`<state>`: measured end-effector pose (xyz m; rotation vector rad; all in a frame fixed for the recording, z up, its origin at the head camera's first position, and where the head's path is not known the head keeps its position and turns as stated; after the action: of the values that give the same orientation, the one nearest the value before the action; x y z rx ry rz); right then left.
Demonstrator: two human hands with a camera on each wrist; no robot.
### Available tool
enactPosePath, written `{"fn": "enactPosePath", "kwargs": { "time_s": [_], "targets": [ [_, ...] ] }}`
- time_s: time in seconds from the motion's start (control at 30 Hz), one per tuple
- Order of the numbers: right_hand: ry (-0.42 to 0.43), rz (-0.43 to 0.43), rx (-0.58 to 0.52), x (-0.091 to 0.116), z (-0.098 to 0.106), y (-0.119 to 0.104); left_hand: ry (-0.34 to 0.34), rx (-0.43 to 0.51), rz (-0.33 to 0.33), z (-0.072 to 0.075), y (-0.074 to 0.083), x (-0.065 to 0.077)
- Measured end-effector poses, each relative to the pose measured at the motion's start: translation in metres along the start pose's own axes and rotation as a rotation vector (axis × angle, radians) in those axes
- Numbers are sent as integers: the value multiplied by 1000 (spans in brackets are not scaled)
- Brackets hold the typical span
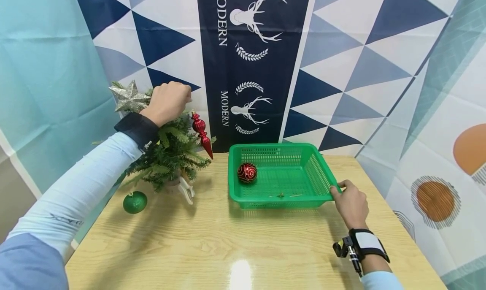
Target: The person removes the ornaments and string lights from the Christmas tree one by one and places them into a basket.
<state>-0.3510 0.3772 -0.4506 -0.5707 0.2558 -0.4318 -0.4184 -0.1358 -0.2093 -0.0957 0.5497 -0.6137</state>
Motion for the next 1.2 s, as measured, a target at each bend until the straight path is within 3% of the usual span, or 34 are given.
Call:
{"fn": "enactPosePath", "kwargs": {
  "time_s": [0.37, 0.77, 1.2],
  "targets": [
    [19, 11, 1, 3, -2, 2, -53, 118, -15, 8, 14, 0],
    [20, 0, 2, 1, -2, 2, -3, 204, -74, 18, 37, -5],
    [21, -4, 3, 1, -1, -2, 22, 238, -156, 11, 52, -4]
  ]
}}
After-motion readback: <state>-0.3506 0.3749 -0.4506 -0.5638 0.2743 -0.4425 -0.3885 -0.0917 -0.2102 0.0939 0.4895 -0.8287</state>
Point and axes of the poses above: each hand's wrist, its own x-axis away from the middle knuckle, its own z-axis out of the back of the hand, y = z × x, the point moved 1 cm from there along -x, towards the middle knuckle, and after that the axes turned 15 degrees about -z, right-handed, at the moved point
